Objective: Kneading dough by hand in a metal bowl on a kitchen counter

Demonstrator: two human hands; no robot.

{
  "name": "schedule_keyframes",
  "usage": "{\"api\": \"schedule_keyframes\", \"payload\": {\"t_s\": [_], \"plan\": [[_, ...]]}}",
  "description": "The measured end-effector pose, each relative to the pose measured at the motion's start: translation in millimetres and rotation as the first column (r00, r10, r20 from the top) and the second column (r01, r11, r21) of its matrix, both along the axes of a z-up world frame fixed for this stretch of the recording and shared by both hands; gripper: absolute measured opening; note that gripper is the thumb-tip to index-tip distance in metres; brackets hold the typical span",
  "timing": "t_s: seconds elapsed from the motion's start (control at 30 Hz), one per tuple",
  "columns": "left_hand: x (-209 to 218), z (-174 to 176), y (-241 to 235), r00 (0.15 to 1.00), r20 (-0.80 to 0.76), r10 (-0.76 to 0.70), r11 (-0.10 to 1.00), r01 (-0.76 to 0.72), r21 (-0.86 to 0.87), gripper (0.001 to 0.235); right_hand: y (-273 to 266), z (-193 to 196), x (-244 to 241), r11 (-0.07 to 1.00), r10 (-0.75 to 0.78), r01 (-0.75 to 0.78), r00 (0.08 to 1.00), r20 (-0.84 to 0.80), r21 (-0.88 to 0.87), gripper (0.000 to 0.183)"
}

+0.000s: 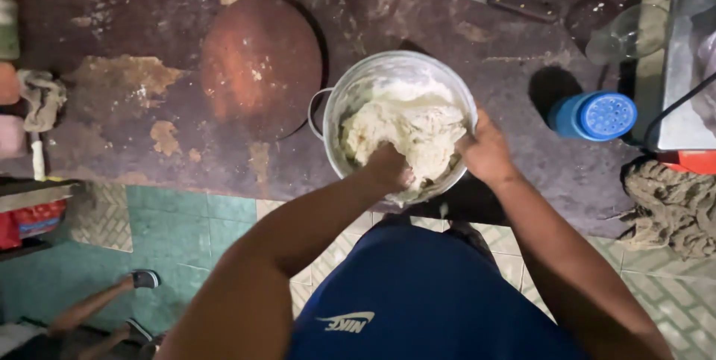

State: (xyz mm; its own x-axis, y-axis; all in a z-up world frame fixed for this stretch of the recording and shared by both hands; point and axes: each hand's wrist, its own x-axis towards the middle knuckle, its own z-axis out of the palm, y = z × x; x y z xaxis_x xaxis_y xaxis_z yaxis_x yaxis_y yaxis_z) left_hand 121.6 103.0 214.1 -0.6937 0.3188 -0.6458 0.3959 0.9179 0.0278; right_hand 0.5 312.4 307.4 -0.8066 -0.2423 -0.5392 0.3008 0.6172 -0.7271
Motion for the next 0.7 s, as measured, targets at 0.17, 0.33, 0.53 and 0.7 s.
{"api": "schedule_keyframes", "payload": {"t_s": [0.17, 0.33, 0.53, 0.7], "plan": [[-36.6, -50.1, 10.3, 0.843, 0.162, 0.512, 0.854, -0.520, 0.003, 0.064, -6.5, 47.6, -8.3, 0.971, 0.020, -0.013, 0.999, 0.027, -0.237, 0.060], [-92.6, -14.6, 5.8, 0.913, 0.156, 0.377, 0.924, -0.383, 0.010, 0.059, -4.9, 29.8, -25.0, 0.980, 0.071, -0.060, 0.996, 0.052, -0.187, 0.067], [-139.7, -52.1, -14.7, 0.987, 0.160, 0.007, 0.996, 0.006, -0.085, 0.041, -14.1, 15.3, -68.6, 0.992, 0.122, -0.118, 0.984, -0.130, 0.038, 0.045], [-90.8, 74.7, -70.9, 0.984, -0.063, -0.168, 0.986, 0.166, -0.022, 0.030, -15.0, 46.7, -34.7, 0.999, -0.038, 0.031, 0.973, -0.230, -0.034, 0.069]]}}
